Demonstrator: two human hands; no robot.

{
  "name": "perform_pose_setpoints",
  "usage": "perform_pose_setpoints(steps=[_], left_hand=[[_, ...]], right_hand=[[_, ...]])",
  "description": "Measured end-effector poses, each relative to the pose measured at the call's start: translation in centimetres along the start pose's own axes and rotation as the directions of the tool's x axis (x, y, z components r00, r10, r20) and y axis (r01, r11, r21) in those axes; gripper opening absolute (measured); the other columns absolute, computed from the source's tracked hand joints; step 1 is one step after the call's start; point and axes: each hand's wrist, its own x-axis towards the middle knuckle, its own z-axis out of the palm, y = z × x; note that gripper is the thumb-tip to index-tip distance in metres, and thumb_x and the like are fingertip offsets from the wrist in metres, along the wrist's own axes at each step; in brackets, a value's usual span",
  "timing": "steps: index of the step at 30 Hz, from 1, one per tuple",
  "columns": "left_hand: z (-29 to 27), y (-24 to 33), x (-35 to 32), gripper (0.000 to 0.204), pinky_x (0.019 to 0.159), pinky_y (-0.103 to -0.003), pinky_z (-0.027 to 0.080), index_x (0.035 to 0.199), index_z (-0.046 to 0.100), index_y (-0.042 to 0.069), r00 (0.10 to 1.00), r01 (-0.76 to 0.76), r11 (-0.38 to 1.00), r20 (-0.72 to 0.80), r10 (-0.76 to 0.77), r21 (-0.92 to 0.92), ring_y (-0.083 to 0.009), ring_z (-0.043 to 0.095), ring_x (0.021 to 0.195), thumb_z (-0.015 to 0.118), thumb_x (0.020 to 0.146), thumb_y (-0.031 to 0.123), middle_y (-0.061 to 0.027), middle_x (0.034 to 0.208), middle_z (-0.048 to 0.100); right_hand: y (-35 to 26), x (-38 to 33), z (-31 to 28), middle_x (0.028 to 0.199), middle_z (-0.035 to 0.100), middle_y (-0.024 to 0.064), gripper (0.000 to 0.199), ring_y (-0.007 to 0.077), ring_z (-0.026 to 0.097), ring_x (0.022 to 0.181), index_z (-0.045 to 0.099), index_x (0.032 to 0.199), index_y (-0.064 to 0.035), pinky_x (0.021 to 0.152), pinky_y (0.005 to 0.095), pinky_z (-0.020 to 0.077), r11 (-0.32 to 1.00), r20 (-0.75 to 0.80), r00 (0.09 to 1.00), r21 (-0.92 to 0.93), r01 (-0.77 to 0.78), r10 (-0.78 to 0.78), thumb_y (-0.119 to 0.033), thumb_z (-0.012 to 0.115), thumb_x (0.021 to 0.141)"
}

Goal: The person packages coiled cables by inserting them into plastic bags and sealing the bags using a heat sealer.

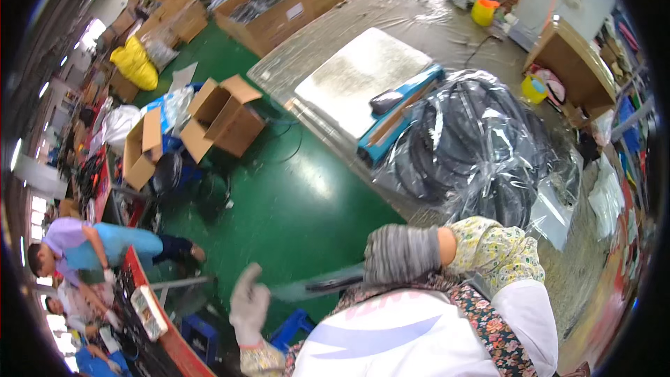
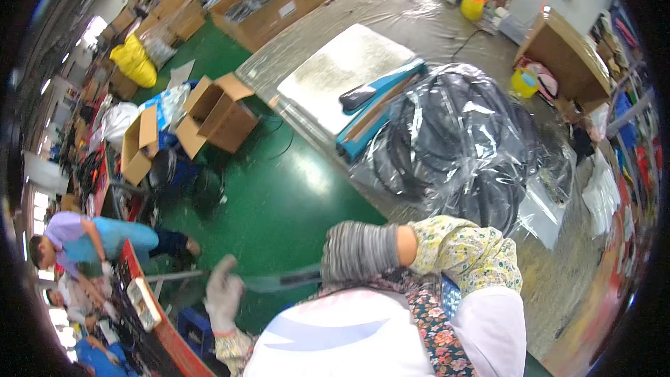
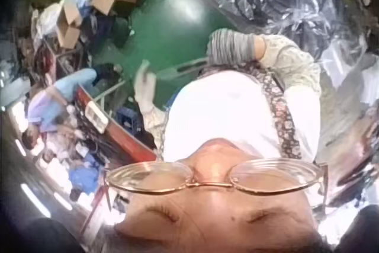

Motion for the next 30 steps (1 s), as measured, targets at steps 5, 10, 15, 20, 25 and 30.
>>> perform_pose_setpoints(steps=[5, 10, 15, 20, 25, 30], left_hand=[[-3.0, 11.5, 10.0, 0.073, 0.096, -0.037, 0.040, 0.147, 0.030, 0.002, 0.923, -0.050, 0.633, -0.278, -0.266, -0.772, -0.0186, 0.052, 0.109, 0.062, 0.090, 0.035, -0.0100, 0.122, 0.055], [3.2, 6.3, 13.4, 0.095, 0.111, -0.044, 0.028, 0.151, 0.021, 0.008, 0.995, -0.056, 0.217, -0.072, -0.070, -0.975, -0.0253, 0.032, 0.140, 0.077, 0.077, 0.029, -0.0058, 0.152, 0.031], [10.4, 9.8, 20.0, 0.107, 0.101, -0.030, 0.039, 0.153, 0.003, 0.018, 0.951, 0.278, 0.225, 0.300, 0.070, -0.934, -0.0200, 0.036, 0.136, 0.060, 0.068, -0.015, -0.0106, 0.151, 0.030], [12.9, 7.4, 24.3, 0.096, 0.110, -0.039, 0.031, 0.153, 0.002, 0.011, 0.921, 0.325, -0.011, 0.314, 0.231, -0.946, -0.0264, 0.038, 0.134, 0.068, 0.088, 0.036, -0.0166, 0.153, 0.027], [8.9, 7.3, 32.3, 0.054, 0.093, -0.035, 0.049, 0.140, 0.037, 0.002, 0.902, 0.387, 0.185, 0.412, 0.126, -0.904, -0.0271, 0.061, 0.108, 0.055, 0.097, 0.029, -0.0186, 0.122, 0.060], [7.5, 7.5, 41.2, 0.036, 0.089, -0.041, 0.053, 0.106, 0.056, 0.000, 0.920, 0.326, 0.018, 0.322, 0.223, -0.945, -0.0307, 0.064, 0.099, 0.064, 0.090, 0.031, -0.0204, 0.107, 0.064]], right_hand=[[-2.9, 0.5, -13.8, 0.058, 0.054, 0.0005, 0.025, 0.0210, 0.056, 0.054, 0.062, 0.066, -0.0143, 0.052, 0.0336, 0.0435, 0.989, -0.312, 0.940, -0.003, 0.146, -0.140, -0.034, 0.068, 0.081], [-0.2, 5.9, -16.8, 0.053, 0.050, 0.0025, 0.029, 0.0224, 0.051, 0.047, 0.060, 0.061, -0.0127, 0.047, 0.0356, 0.0398, 0.969, -0.349, 0.912, 0.037, 0.243, -0.215, -0.032, 0.075, 0.076], [3.0, 7.3, -19.5, 0.053, 0.045, 0.0033, 0.032, 0.0232, 0.049, 0.047, 0.057, 0.058, -0.0121, 0.046, 0.0376, 0.0342, 0.965, -0.381, 0.889, -0.051, 0.256, -0.256, -0.031, 0.078, 0.074], [6.9, 8.7, -20.6, 0.055, 0.051, 0.0045, 0.028, 0.0248, 0.052, 0.050, 0.061, 0.062, -0.0091, 0.048, 0.0373, 0.0380, 0.949, -0.493, 0.844, 0.105, 0.298, -0.210, -0.026, 0.078, 0.076], [9.0, 8.9, -21.9, 0.060, 0.053, 0.0059, 0.025, 0.0252, 0.055, 0.056, 0.061, 0.066, -0.0087, 0.051, 0.0380, 0.0391, 0.986, -0.591, 0.803, 0.066, 0.152, -0.084, -0.026, 0.075, 0.078], [9.9, 10.4, -23.3, 0.059, 0.049, 0.0056, 0.032, 0.0251, 0.054, 0.055, 0.052, 0.061, -0.0087, 0.051, 0.0380, 0.0379, 0.999, -0.678, 0.735, -0.016, 0.030, -0.033, -0.022, 0.074, 0.079]])
